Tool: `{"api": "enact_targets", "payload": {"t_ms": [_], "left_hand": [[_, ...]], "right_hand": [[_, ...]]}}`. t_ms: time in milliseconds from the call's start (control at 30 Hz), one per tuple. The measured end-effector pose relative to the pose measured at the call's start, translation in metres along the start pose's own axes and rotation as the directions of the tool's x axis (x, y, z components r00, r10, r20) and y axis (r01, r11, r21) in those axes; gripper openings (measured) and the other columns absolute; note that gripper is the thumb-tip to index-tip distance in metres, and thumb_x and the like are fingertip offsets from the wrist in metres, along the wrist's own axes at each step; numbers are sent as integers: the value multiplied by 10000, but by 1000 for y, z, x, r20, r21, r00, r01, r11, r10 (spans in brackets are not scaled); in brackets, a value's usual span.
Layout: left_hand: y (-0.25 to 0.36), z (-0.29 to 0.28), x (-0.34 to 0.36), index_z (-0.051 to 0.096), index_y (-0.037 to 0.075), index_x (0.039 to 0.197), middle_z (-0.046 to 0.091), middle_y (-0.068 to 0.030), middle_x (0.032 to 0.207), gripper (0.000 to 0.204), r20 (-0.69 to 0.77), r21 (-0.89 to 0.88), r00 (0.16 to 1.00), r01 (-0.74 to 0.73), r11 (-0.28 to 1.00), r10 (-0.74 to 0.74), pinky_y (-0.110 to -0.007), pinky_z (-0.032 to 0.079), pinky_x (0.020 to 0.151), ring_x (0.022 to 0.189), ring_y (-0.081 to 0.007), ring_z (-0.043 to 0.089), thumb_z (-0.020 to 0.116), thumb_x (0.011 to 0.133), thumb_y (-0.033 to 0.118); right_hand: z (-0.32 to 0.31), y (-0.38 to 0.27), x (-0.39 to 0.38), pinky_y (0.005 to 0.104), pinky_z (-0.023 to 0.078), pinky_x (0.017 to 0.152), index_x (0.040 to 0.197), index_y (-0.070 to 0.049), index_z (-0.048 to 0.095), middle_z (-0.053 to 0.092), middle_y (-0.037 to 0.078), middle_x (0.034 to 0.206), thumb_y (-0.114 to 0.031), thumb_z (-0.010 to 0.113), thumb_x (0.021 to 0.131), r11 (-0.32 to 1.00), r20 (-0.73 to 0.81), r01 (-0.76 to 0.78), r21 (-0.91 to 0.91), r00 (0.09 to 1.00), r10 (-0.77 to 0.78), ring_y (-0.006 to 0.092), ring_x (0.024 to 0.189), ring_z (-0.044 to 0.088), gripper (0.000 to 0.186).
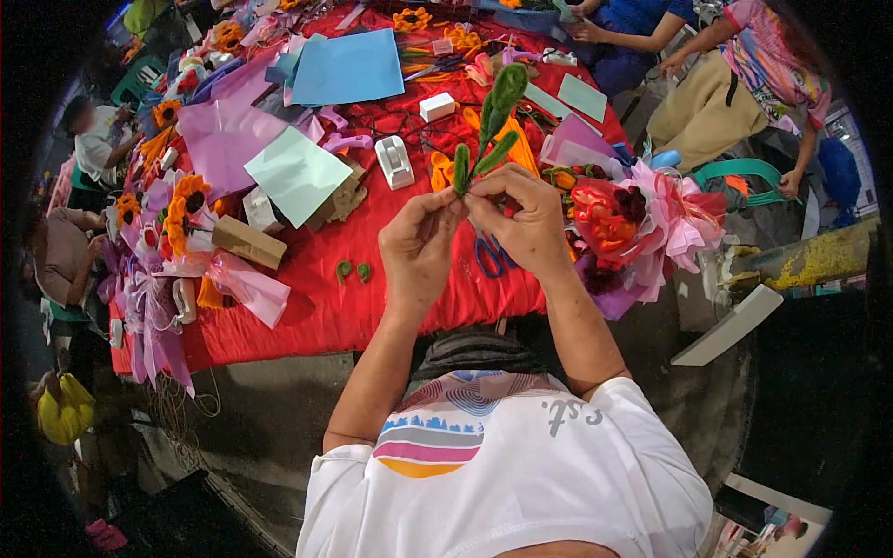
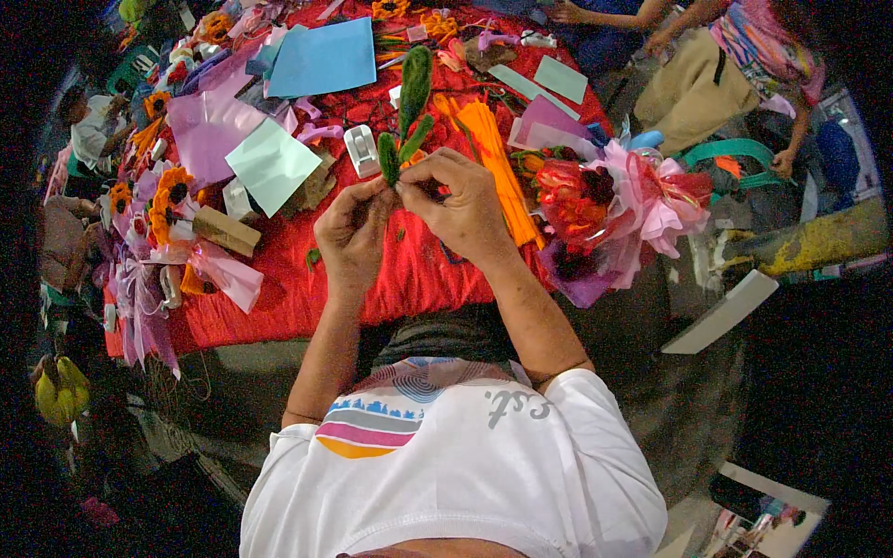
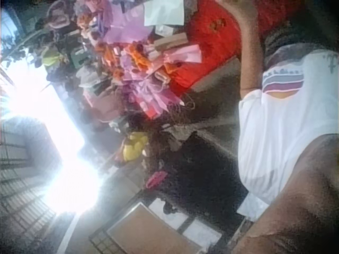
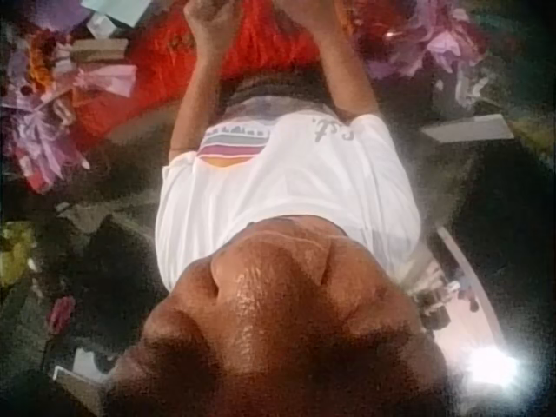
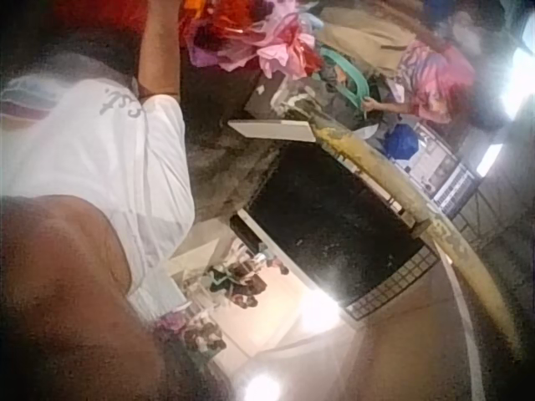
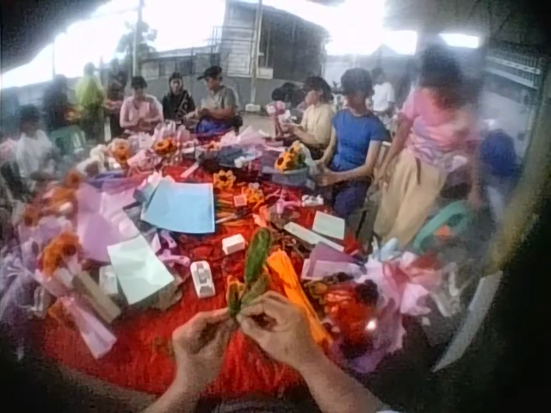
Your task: The person is assembling a decorative plant by attaching small green fabric leaves to a central stem. They wrap green tape around the stem to secure each leaf and then attach a green circular base to the bottom.
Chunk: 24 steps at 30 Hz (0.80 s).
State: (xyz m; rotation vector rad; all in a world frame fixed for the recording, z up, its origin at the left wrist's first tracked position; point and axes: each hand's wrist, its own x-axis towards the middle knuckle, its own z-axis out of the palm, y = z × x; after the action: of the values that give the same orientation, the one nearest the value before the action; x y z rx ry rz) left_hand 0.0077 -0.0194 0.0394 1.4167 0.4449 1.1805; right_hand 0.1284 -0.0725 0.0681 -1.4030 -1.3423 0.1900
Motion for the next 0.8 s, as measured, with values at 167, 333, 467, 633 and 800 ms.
{"api": "enact_targets", "payload": {"t_ms": [167,333,467,633,800], "left_hand": [[0,4,0,557,-63,963,606,-72,892,143,-52,-25,999,3,1000,-4,-235,487,766,828,-109,585,546,825,-27],[2,6,3,555,-64,969,607,-70,880,155,-95,-98,994,51,994,-60,-229,486,719,782,-102,585,557,830,6],[0,5,3,558,-64,968,610,-71,870,159,-108,-138,990,70,988,-86,-227,483,710,771,-101,584,562,829,13],[-1,6,4,563,-64,971,614,-76,863,164,-105,-188,990,76,979,-97,-230,485,713,770,-106,586,563,832,22],[-1,4,3,555,-61,988,610,-73,873,167,-42,-150,993,105,983,-113,-239,477,746,796,-108,581,544,843,20]], "right_hand": [[0,1,1,276,447,642,720,-7,594,590,69,693,-4,629,680,997,-6,-41,70,999,42,173,688,574,53],[1,-3,0,273,448,656,730,-3,601,596,70,702,9,617,673,997,-14,-64,53,998,65,172,693,574,60],[1,-4,1,278,451,664,754,0,613,600,73,711,12,613,669,998,4,-51,26,999,51,176,699,575,86],[1,-3,0,278,454,669,766,2,617,603,82,727,11,617,669,998,7,-56,29,998,56,184,712,582,97],[-2,8,1,269,458,672,786,2,622,606,84,750,-4,627,682,990,33,-102,96,995,99,176,737,592,105]]}}
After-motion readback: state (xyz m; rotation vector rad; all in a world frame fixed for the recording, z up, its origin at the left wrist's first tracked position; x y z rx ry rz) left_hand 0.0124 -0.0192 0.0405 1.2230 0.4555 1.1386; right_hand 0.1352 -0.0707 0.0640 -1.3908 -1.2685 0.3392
